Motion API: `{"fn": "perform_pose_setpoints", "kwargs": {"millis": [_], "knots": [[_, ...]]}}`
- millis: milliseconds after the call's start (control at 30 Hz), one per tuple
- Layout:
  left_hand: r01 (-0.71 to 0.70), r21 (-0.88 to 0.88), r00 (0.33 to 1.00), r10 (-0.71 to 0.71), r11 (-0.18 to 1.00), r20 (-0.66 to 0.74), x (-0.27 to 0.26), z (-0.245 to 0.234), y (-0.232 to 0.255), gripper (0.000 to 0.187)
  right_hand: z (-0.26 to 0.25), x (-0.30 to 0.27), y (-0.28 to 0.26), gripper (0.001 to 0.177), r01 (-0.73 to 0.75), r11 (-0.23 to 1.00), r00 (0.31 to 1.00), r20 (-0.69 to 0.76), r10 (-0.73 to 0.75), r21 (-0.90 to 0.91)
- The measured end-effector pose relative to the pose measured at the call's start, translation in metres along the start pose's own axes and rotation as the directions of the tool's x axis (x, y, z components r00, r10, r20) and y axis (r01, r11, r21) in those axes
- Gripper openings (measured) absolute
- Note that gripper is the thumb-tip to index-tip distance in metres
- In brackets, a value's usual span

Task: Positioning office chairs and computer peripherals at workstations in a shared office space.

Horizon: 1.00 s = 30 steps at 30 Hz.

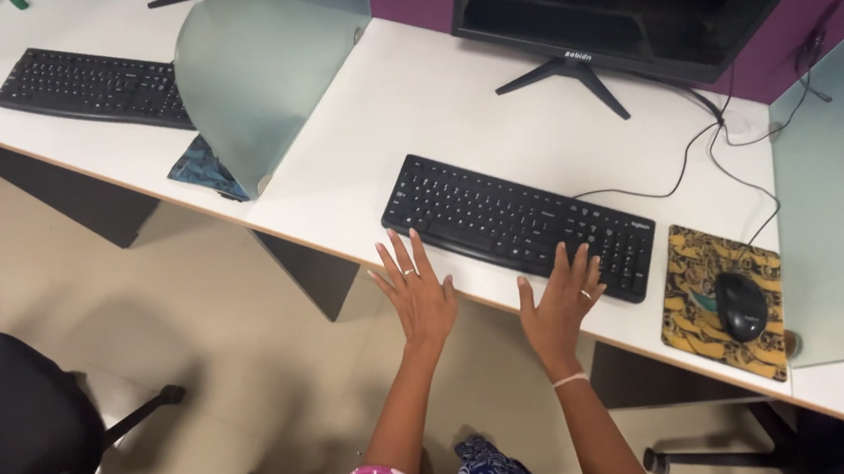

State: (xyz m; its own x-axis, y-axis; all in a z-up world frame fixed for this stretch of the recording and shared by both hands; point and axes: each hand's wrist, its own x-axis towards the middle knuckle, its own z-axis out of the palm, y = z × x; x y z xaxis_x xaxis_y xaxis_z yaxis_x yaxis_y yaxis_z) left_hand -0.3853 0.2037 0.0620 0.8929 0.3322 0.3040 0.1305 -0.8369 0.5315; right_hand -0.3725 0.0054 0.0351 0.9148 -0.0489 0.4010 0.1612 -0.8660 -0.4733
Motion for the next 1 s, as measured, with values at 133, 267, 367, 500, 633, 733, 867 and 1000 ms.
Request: {"fn": "perform_pose_setpoints", "kwargs": {"millis": [133, 267, 367, 500, 633, 733, 867, 1000], "knots": [[0.007, -0.012, 1.0, -0.007, 1.0, -0.011, -0.008, -0.005, -0.013, 0.101, 0.001, -0.004, -0.014, 0.08, 0.018, 1.0, 1.0, 0.016, -0.017, -0.022], [0.053, -0.015, 0.998, -0.054, 0.998, -0.041, -0.012, -0.01, -0.022, 0.1, 0.008, 0.01, -0.018, 0.08, 0.062, 0.998, 0.998, 0.028, -0.063, 0.011], [0.134, 0.023, 0.988, -0.132, 0.991, -0.077, -0.024, -0.014, -0.031, 0.101, 0.015, 0.018, -0.018, 0.08, 0.106, 0.993, 0.991, 0.077, -0.11, 0.055], [0.282, 0.078, 0.951, -0.267, 0.956, -0.157, -0.045, -0.015, -0.029, 0.1, 0.01, 0.029, -0.019, 0.077, 0.173, 0.975, 0.965, 0.172, -0.196, 0.142], [0.424, 0.067, 0.882, -0.395, 0.903, -0.258, -0.084, -0.001, -0.005, 0.1, -0.003, 0.021, -0.001, 0.076, 0.308, 0.925, 0.899, 0.251, -0.359, 0.22], [0.515, 0.042, 0.827, -0.483, 0.856, -0.288, -0.128, 0.001, 0.012, 0.101, 0.0, 0.008, 0.019, 0.073, 0.384, 0.88, 0.839, 0.292, -0.458, 0.279], [0.637, 0.07, 0.735, -0.578, 0.767, -0.353, -0.184, -0.023, 0.008, 0.1, 0.007, -0.02, 0.007, 0.07, 0.453, 0.817, 0.765, 0.316, -0.562, 0.356], [0.732, 0.088, 0.61, -0.592, 0.675, -0.527, -0.254, -0.068, -0.004, 0.096, 0.007, -0.073, -0.03, 0.071, 0.565, 0.69, 0.629, 0.306, -0.715, 0.453]]}}
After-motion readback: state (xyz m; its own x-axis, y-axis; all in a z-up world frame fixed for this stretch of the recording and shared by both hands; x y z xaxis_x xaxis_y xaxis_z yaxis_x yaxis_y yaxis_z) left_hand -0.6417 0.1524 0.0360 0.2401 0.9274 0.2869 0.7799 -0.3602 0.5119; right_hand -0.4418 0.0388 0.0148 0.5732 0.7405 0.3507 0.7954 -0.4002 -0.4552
